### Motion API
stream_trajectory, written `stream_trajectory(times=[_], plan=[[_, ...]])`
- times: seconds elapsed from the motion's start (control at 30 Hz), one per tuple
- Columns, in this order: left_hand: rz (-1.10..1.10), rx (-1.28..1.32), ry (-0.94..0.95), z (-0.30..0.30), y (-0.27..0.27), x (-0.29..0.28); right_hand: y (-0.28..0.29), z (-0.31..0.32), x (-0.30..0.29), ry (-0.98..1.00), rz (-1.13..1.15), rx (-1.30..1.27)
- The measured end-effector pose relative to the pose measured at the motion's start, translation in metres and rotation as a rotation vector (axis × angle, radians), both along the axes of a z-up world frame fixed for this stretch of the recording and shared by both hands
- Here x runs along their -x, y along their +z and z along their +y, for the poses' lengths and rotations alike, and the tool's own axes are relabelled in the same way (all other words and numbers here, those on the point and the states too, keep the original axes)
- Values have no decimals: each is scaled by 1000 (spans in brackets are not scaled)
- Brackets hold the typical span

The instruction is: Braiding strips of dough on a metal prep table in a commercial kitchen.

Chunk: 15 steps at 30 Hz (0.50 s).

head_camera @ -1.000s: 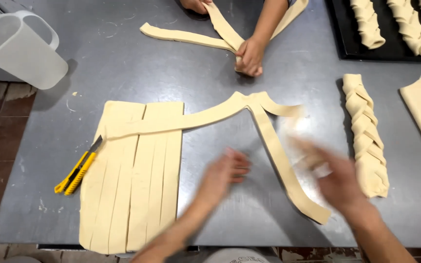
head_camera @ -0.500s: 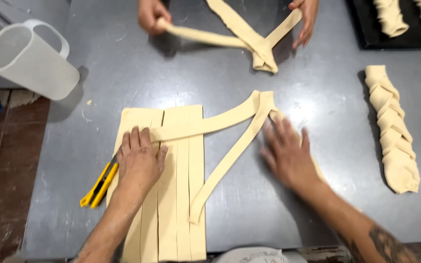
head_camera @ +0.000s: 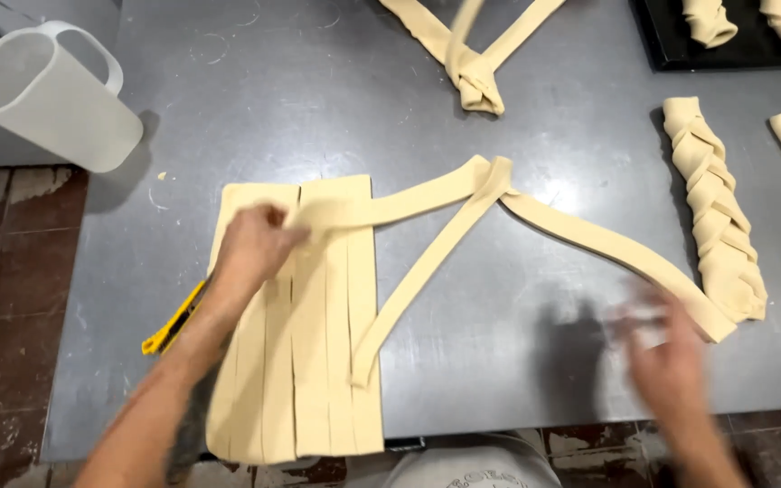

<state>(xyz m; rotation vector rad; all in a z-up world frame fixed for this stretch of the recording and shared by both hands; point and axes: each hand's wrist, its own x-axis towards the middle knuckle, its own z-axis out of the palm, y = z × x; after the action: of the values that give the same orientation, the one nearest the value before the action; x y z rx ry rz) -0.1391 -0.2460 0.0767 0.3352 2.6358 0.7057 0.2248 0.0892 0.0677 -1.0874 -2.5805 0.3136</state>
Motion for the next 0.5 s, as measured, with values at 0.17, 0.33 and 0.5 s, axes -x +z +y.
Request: stream_trajectory(times=[0.17, 0.33, 0.5], plan=[[-174, -435, -93, 92, 83, -146, 80, -81, 39, 143, 342, 1572], [144, -328, -509, 150, 9, -162, 14, 10, 9, 91, 231, 1626], [638, -238, -426, 221, -63, -145, 35, 63, -20, 70, -354, 1015]])
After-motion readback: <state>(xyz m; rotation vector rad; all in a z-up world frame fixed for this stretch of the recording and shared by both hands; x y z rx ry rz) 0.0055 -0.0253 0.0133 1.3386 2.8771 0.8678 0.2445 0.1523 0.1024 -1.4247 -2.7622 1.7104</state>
